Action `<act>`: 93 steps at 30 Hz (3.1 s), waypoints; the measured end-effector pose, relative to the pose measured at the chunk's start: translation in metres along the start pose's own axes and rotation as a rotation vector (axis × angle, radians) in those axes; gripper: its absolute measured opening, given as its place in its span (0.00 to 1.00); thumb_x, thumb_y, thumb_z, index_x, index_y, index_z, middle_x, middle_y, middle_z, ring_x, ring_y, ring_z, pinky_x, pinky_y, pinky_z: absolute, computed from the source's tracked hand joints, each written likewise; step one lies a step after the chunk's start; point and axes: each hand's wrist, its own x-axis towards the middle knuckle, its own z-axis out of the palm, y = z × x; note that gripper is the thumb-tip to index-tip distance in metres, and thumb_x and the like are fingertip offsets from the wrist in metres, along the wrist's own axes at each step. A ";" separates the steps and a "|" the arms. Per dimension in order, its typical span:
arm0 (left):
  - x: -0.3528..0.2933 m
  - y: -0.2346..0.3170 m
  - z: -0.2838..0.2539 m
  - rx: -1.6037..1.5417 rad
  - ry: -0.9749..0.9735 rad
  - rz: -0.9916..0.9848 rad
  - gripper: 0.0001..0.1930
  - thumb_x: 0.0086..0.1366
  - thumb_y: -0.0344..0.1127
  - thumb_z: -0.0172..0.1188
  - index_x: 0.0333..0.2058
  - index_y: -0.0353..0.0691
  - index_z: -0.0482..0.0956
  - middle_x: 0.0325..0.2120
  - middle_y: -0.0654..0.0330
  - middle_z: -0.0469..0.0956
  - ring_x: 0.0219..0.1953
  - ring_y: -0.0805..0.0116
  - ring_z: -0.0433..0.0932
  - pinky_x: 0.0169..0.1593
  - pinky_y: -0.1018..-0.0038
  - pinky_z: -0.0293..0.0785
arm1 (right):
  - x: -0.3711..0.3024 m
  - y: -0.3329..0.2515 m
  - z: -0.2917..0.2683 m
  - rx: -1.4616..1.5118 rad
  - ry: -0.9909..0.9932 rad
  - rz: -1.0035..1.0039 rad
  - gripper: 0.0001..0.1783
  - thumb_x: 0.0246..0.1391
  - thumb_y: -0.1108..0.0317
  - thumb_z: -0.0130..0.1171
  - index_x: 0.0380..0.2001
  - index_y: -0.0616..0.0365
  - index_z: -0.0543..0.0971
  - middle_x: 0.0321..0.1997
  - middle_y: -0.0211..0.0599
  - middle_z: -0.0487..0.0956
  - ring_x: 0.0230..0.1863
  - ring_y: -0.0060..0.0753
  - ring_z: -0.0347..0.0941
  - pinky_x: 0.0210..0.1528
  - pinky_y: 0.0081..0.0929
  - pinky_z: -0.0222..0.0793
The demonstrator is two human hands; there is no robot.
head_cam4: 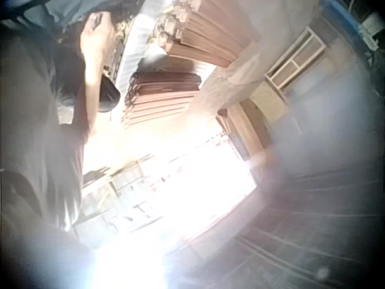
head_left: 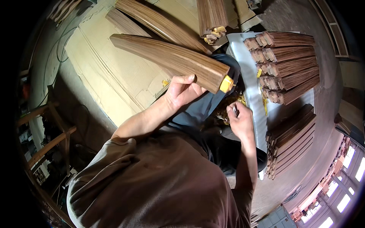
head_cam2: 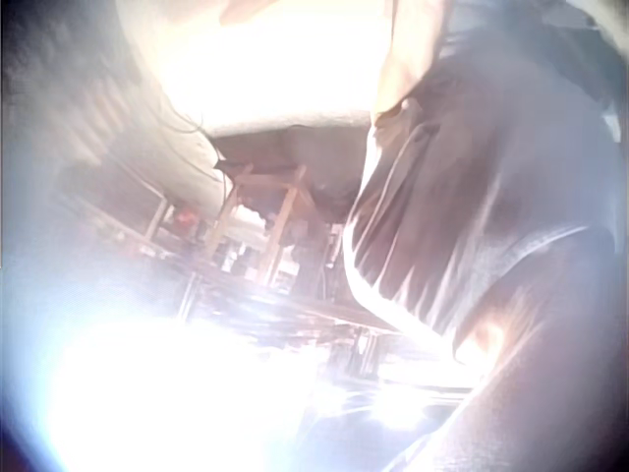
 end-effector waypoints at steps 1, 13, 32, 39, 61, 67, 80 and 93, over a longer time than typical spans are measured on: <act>0.003 0.000 0.002 0.014 0.016 0.013 0.35 0.52 0.21 0.71 0.60 0.35 0.70 0.58 0.53 0.76 0.65 0.55 0.70 0.73 0.56 0.60 | -0.007 0.008 0.005 0.200 0.046 -0.031 0.08 0.57 0.71 0.67 0.37 0.62 0.81 0.26 0.38 0.81 0.26 0.26 0.74 0.34 0.27 0.73; 0.006 -0.002 -0.002 0.058 0.035 0.050 0.35 0.54 0.21 0.70 0.61 0.37 0.69 0.58 0.55 0.76 0.65 0.56 0.71 0.73 0.56 0.61 | 0.041 -0.017 0.017 0.322 0.222 -0.303 0.05 0.57 0.77 0.66 0.36 0.66 0.80 0.27 0.30 0.82 0.28 0.16 0.72 0.35 0.19 0.71; 0.005 -0.003 -0.013 -0.008 0.021 0.033 0.36 0.53 0.22 0.72 0.61 0.35 0.68 0.59 0.54 0.75 0.66 0.56 0.69 0.73 0.57 0.57 | 0.043 -0.011 -0.036 0.007 0.664 -0.122 0.06 0.54 0.75 0.67 0.36 0.63 0.84 0.28 0.44 0.84 0.28 0.37 0.81 0.36 0.31 0.74; 0.007 0.001 -0.016 0.028 -0.031 0.059 0.36 0.52 0.22 0.73 0.61 0.35 0.69 0.59 0.54 0.75 0.66 0.56 0.68 0.73 0.59 0.57 | -0.063 0.106 -0.077 0.033 0.639 0.024 0.06 0.61 0.73 0.63 0.37 0.65 0.83 0.29 0.35 0.83 0.32 0.23 0.78 0.38 0.22 0.73; 0.009 0.009 -0.024 0.256 0.012 0.089 0.39 0.43 0.23 0.74 0.59 0.40 0.74 0.57 0.63 0.77 0.64 0.65 0.70 0.73 0.62 0.56 | 0.013 0.303 0.051 -0.112 0.294 0.272 0.07 0.53 0.70 0.60 0.32 0.58 0.85 0.29 0.44 0.85 0.31 0.41 0.83 0.39 0.38 0.78; 0.008 0.009 -0.023 0.243 -0.010 0.080 0.39 0.44 0.24 0.76 0.59 0.39 0.74 0.57 0.62 0.77 0.63 0.64 0.70 0.72 0.61 0.59 | 0.003 0.296 0.054 -0.051 0.285 0.386 0.07 0.52 0.67 0.61 0.28 0.55 0.86 0.32 0.46 0.85 0.36 0.50 0.83 0.42 0.40 0.77; 0.007 0.009 -0.018 0.255 0.004 0.049 0.39 0.45 0.24 0.74 0.59 0.38 0.73 0.57 0.62 0.77 0.64 0.63 0.70 0.72 0.60 0.58 | -0.012 0.290 0.040 -0.369 0.153 0.594 0.19 0.58 0.51 0.56 0.33 0.55 0.86 0.39 0.54 0.83 0.45 0.62 0.80 0.49 0.50 0.74; 0.008 0.011 -0.026 0.244 -0.022 0.058 0.39 0.46 0.25 0.72 0.60 0.38 0.71 0.59 0.61 0.75 0.65 0.60 0.69 0.72 0.57 0.59 | -0.011 0.276 0.044 -0.284 0.509 0.591 0.14 0.50 0.62 0.65 0.41 0.52 0.85 0.40 0.47 0.86 0.42 0.61 0.82 0.48 0.47 0.76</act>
